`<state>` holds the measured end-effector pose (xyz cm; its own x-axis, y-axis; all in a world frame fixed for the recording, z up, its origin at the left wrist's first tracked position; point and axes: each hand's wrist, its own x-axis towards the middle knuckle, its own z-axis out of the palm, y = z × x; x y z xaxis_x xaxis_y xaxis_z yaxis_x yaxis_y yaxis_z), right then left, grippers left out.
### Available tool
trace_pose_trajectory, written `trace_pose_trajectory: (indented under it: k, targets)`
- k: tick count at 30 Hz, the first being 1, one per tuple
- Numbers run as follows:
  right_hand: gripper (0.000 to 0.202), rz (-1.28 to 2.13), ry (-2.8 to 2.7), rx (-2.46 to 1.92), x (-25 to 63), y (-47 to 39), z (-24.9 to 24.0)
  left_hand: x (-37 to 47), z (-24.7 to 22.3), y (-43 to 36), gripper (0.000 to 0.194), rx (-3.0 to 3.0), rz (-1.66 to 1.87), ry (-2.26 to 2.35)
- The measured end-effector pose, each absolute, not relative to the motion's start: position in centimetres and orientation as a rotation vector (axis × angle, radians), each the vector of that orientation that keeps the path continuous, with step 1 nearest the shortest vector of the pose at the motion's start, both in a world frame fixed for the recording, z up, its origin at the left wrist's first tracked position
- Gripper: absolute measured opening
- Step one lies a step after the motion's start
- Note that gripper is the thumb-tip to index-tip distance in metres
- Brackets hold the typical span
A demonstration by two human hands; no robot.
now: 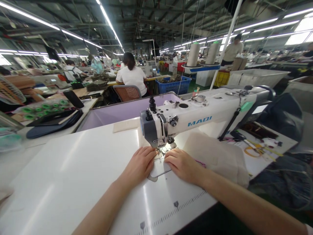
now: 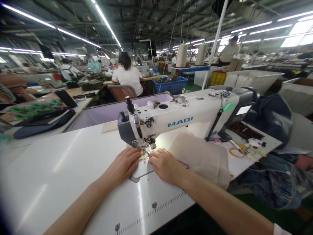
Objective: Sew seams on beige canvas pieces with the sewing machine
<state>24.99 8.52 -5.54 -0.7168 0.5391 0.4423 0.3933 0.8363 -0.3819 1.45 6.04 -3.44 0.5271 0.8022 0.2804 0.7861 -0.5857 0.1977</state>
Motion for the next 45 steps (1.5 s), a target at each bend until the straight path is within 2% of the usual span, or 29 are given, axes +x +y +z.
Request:
trace_pose_trajectory:
  k: [45]
  targets:
    - [0.016,0.382,-2.403,-0.663,24.94,8.86,-5.68,0.94,-3.33,6.41,0.03,2.745,0.513,1.387]
